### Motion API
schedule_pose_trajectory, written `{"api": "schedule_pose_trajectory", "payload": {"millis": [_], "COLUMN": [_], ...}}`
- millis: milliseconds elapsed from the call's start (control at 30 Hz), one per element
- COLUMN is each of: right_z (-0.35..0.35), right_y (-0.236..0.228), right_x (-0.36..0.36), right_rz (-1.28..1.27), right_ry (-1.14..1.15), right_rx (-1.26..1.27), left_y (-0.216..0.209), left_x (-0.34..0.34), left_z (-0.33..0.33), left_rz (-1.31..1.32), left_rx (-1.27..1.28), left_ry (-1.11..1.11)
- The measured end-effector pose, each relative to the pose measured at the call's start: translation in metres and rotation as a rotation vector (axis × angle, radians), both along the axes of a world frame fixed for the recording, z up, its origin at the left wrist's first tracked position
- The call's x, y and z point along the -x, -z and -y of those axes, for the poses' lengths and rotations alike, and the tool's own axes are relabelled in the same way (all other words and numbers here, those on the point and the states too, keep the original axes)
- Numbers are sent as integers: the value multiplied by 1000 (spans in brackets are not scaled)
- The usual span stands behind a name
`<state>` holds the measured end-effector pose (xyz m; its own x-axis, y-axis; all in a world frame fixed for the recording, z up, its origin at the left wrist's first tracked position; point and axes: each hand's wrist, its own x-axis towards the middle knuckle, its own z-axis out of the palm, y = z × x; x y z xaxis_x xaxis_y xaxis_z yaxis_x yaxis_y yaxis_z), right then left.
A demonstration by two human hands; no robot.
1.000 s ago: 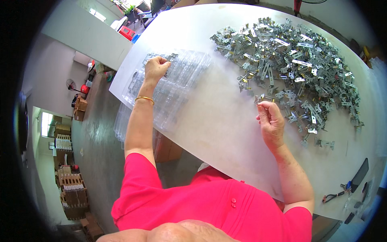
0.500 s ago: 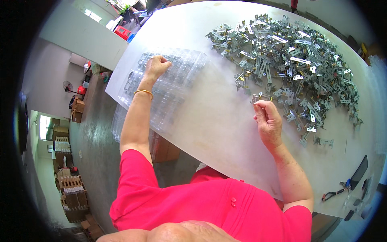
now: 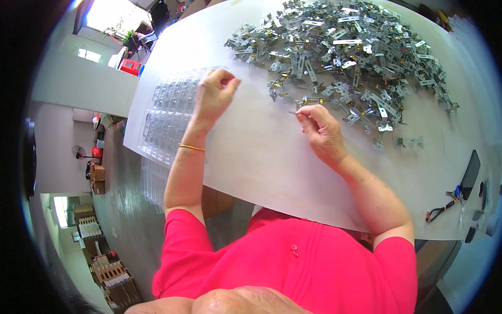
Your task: Manually assemble and sort small metal hardware clips into plastic blister trays.
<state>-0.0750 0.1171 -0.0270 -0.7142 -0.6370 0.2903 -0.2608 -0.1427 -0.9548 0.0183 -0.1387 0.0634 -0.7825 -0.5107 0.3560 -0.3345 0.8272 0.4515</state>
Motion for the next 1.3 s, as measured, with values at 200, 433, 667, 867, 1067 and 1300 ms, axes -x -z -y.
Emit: {"api": "schedule_pose_trajectory", "payload": {"millis": [200, 433, 667, 867, 1067, 1300], "right_z": [0, -1, -1, -1, 0, -1], "right_y": [7, 5, 1, 3, 3, 8], "right_x": [0, 1, 0, 1, 0, 0], "right_rz": [-8, 9, 13, 4, 1, 61], "right_ry": [6, -13, -20, -18, -27, -37], "right_rx": [24, 1, -8, -21, -7, 33], "left_y": [29, 42, 36, 21, 7, 24], "left_x": [33, 42, 47, 41, 29, 31], "left_z": [-37, -48, -40, -27, -23, -50], "left_rz": [157, 213, 126, 48, -196, -253], "left_rx": [-233, -315, -564, -644, -836, -501], "left_ry": [38, 71, 30, 38, 53, 190]}}
